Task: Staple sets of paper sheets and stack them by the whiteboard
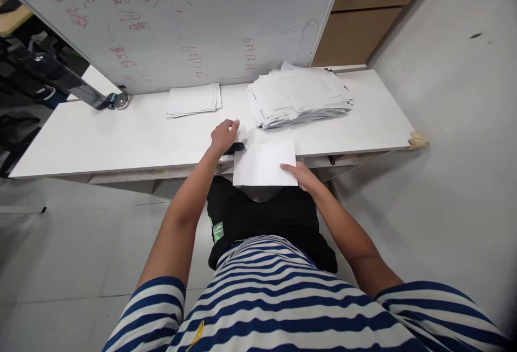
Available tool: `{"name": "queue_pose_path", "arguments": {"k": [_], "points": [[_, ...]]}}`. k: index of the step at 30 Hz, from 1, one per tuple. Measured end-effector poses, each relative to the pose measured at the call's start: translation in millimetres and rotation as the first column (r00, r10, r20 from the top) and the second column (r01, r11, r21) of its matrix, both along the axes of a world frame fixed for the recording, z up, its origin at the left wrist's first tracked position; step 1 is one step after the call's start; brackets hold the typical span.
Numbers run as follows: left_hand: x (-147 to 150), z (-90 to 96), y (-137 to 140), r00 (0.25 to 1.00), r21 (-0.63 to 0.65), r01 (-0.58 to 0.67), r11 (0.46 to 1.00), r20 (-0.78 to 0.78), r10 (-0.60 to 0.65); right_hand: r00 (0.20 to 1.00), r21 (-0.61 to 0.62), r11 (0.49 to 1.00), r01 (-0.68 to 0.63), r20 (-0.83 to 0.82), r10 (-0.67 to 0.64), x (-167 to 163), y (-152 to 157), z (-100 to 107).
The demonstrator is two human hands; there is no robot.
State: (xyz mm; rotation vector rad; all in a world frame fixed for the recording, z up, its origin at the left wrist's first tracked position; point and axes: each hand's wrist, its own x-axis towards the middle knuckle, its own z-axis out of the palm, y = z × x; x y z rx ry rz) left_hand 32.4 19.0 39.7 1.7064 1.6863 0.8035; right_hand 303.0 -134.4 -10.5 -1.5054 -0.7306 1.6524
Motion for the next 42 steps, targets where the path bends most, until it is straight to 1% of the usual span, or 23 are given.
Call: {"name": "queue_pose_path", "arguments": {"k": [2, 4, 7, 10, 13, 16, 19, 24, 26, 30, 34, 36, 39, 41, 42], "points": [[9, -8.4, 4, 0.997, -0.011, -0.062, 0.998, -0.054, 0.061, 0.999, 0.024, 1.000, 0.002, -0.044, -0.001, 2, -3, -8], [13, -16.7, 6, 0.989, 0.000, -0.096, 0.995, -0.112, 0.096, 0.997, 0.058, 0.998, 0.022, -0.070, -0.018, 5, -6, -17], [13, -25.6, 5, 0.986, 0.040, -0.075, 0.996, -0.149, 0.080, 0.994, 0.119, 0.990, 0.081, -0.087, -0.071, 9, -10, -28], [12, -29.3, 4, 0.983, 0.060, -0.072, 0.996, -0.166, 0.081, 0.993, 0.174, 0.979, 0.111, -0.070, -0.100, 10, -12, -31], [14, -28.4, 3, 0.975, 0.071, -0.077, 0.995, -0.203, 0.090, 0.991, 0.206, 0.970, 0.128, -0.002, -0.130, 9, -14, -27], [17, -25.4, 1, 0.968, 0.044, -0.051, 0.998, -0.244, 0.060, 0.986, 0.224, 0.965, 0.139, 0.064, -0.156, 8, -16, -22], [21, -22.5, -3, 0.952, 0.034, -0.026, 0.999, -0.305, 0.035, 0.984, 0.219, 0.967, 0.127, 0.093, -0.150, 6, -17, -19], [31, -16.3, -14, 0.877, 0.052, -0.019, 0.998, -0.479, 0.041, 0.980, 0.208, 0.967, 0.146, 0.102, -0.170, 4, -18, -24], [34, -14.6, -16, 0.862, 0.056, -0.011, 0.998, -0.505, 0.038, 0.978, 0.210, 0.965, 0.159, 0.098, -0.182, 4, -18, -27], [32, -18.9, -12, 0.882, 0.098, -0.015, 0.995, -0.468, 0.059, 0.980, 0.219, 0.963, 0.157, 0.083, -0.179, 0, -23, -28], [28, -26.7, -8, 0.901, 0.149, -0.025, 0.988, -0.426, 0.087, 0.987, 0.260, 0.955, 0.141, 0.044, -0.157, -6, -31, -18], [28, -27.3, -9, 0.903, 0.163, -0.027, 0.986, -0.420, 0.094, 0.990, 0.227, 0.968, 0.111, 0.054, -0.126, -9, -36, -12], [28, -23.5, -12, 0.915, 0.227, -0.039, 0.973, -0.384, 0.126, 0.994, 0.119, 0.987, 0.105, 0.031, -0.109, -12, -43, -5], [26, -19.0, -13, 0.943, 0.274, -0.082, 0.958, -0.289, 0.163, 0.992, 0.081, 0.989, 0.126, -0.040, -0.123, -14, -47, -1], [24, -16.4, -13, 0.963, 0.279, -0.109, 0.954, -0.208, 0.171, 0.989, 0.074, 0.988, 0.137, -0.075, -0.131, -15, -48, 0]]}}
